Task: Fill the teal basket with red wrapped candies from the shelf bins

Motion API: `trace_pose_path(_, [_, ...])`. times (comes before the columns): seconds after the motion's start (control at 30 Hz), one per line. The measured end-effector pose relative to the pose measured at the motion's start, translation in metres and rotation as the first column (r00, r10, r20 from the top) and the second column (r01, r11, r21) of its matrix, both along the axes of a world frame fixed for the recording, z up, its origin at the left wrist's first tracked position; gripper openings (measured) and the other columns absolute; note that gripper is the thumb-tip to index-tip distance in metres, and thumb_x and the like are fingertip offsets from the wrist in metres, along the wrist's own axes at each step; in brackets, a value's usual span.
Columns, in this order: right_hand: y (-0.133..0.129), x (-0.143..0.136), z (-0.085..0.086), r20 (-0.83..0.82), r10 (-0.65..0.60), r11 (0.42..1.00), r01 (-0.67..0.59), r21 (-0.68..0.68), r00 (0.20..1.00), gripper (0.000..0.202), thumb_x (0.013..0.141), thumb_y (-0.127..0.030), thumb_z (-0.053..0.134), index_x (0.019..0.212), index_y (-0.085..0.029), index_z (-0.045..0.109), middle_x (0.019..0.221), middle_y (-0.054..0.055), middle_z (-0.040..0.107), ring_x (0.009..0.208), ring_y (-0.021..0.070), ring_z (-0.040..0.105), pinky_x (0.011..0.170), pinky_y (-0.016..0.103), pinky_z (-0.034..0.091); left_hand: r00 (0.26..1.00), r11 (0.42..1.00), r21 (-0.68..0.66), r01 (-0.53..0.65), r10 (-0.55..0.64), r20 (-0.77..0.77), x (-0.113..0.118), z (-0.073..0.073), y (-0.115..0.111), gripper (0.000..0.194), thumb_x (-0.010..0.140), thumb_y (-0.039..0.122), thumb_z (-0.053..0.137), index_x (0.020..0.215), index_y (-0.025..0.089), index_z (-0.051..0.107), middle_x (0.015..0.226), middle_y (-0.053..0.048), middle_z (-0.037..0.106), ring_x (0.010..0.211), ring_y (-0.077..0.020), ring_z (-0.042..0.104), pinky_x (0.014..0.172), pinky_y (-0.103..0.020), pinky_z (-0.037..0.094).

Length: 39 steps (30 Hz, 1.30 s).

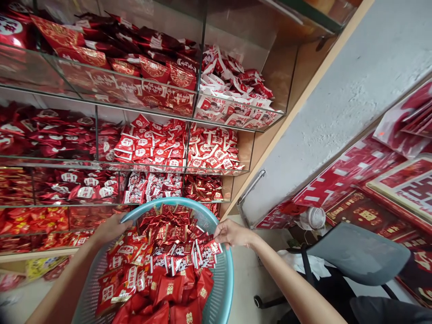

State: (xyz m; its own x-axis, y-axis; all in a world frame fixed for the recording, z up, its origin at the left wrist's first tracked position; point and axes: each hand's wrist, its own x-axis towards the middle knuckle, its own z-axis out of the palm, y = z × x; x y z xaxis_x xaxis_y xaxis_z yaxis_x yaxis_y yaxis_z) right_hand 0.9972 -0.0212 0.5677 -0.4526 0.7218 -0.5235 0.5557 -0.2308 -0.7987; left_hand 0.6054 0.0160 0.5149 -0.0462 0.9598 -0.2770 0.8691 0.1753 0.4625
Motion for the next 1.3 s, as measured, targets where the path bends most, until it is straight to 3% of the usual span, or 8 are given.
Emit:
trace_pose_path(0.23, [-0.002,-0.011,-0.007,0.041,-0.011,1.000,0.010,0.025,0.999,0.026,0.066,-0.036,0.063,0.072,-0.013,0.054,0.055,-0.004,0.052,0.036,0.0057,0.045,0.033,0.017,0.024,1.000,0.999,-0.021,0.027,-0.027,0.002,-0.003,-0.002,0.000,0.025,0.075,0.035,0.039,0.083,0.018,0.056,0.075,-0.003,0.063,0.074,-0.0198,0.058,0.058,-0.023,0.033])
trace_pose_path(0.33, [-0.005,-0.017,-0.011,0.206,-0.014,0.985,-0.021,0.171,0.979,0.013,0.072,-0.027,0.054,0.070,-0.014,0.052,0.053,-0.004,0.051,0.037,0.0075,0.049,0.038,0.018,0.029,1.000,0.999,-0.023,0.024,-0.024,-0.002,-0.002,0.001,-0.001,0.025,0.075,0.035,0.039,0.082,0.019,0.056,0.074,-0.002,0.063,0.073,-0.0194,0.059,0.058,-0.023,0.033])
trace_pose_path(0.5, [-0.016,-0.026,-0.013,0.510,-0.041,0.894,-0.196,0.403,0.859,0.014,0.071,-0.011,0.046,0.060,-0.015,0.052,0.045,-0.003,0.046,0.052,0.0114,0.055,0.054,0.020,0.033,1.000,1.000,-0.021,0.022,-0.022,-0.013,-0.001,0.003,-0.001,0.024,0.075,0.034,0.038,0.081,0.019,0.056,0.074,-0.002,0.062,0.074,-0.0193,0.058,0.059,-0.023,0.033])
trace_pose_path(0.63, [-0.013,-0.028,-0.001,0.628,-0.089,0.807,-0.314,0.500,0.773,0.014,0.073,-0.011,0.045,0.067,-0.017,0.055,0.057,0.002,0.054,0.071,0.0156,0.056,0.054,0.020,0.030,1.000,0.999,-0.028,0.015,-0.016,-0.007,-0.001,0.002,0.000,0.024,0.074,0.035,0.039,0.081,0.019,0.056,0.074,-0.002,0.063,0.074,-0.0196,0.058,0.059,-0.024,0.033])
trace_pose_path(0.73, [0.012,-0.023,0.011,0.670,-0.174,0.740,-0.352,0.572,0.722,0.016,0.082,-0.020,0.042,0.077,-0.018,0.057,0.071,0.004,0.059,0.069,0.0134,0.055,0.054,0.020,0.030,1.000,0.999,-0.033,0.012,-0.012,-0.005,0.000,0.003,0.000,0.023,0.074,0.034,0.039,0.079,0.019,0.056,0.072,-0.002,0.062,0.072,-0.0189,0.058,0.059,-0.024,0.033])
trace_pose_path(0.83, [0.052,-0.015,0.015,0.725,-0.329,0.720,-0.337,0.607,0.605,0.022,0.087,-0.023,0.036,0.086,-0.016,0.057,0.080,0.008,0.060,0.072,0.0145,0.057,0.057,0.020,0.033,1.000,1.000,-0.025,0.007,-0.007,-0.015,0.000,0.003,-0.001,0.021,0.074,0.034,0.039,0.077,0.019,0.054,0.072,-0.002,0.062,0.071,-0.0187,0.058,0.058,-0.024,0.032])
trace_pose_path(1.1, [0.146,-0.008,-0.014,0.730,-0.498,0.688,-0.299,0.661,0.469,0.039,0.086,-0.006,0.027,0.121,-0.014,0.041,0.117,0.018,0.048,0.088,0.0221,0.059,0.068,0.029,0.041,1.000,1.000,0.020,0.014,-0.013,-0.016,-0.002,-0.006,0.000,0.021,0.075,0.032,0.038,0.075,0.018,0.053,0.069,-0.002,0.060,0.067,-0.0175,0.056,0.056,-0.022,0.032])
trace_pose_path(1.3, [0.178,-0.009,-0.032,0.771,-0.463,0.724,-0.315,0.614,0.438,0.025,0.088,-0.019,0.042,0.109,-0.009,0.052,0.099,0.013,0.059,0.088,0.0188,0.058,0.076,0.033,0.046,1.000,1.000,0.004,0.009,-0.009,-0.021,-0.003,-0.005,-0.001,0.022,0.075,0.033,0.038,0.080,0.018,0.054,0.073,-0.004,0.061,0.070,-0.0191,0.057,0.057,-0.023,0.033])
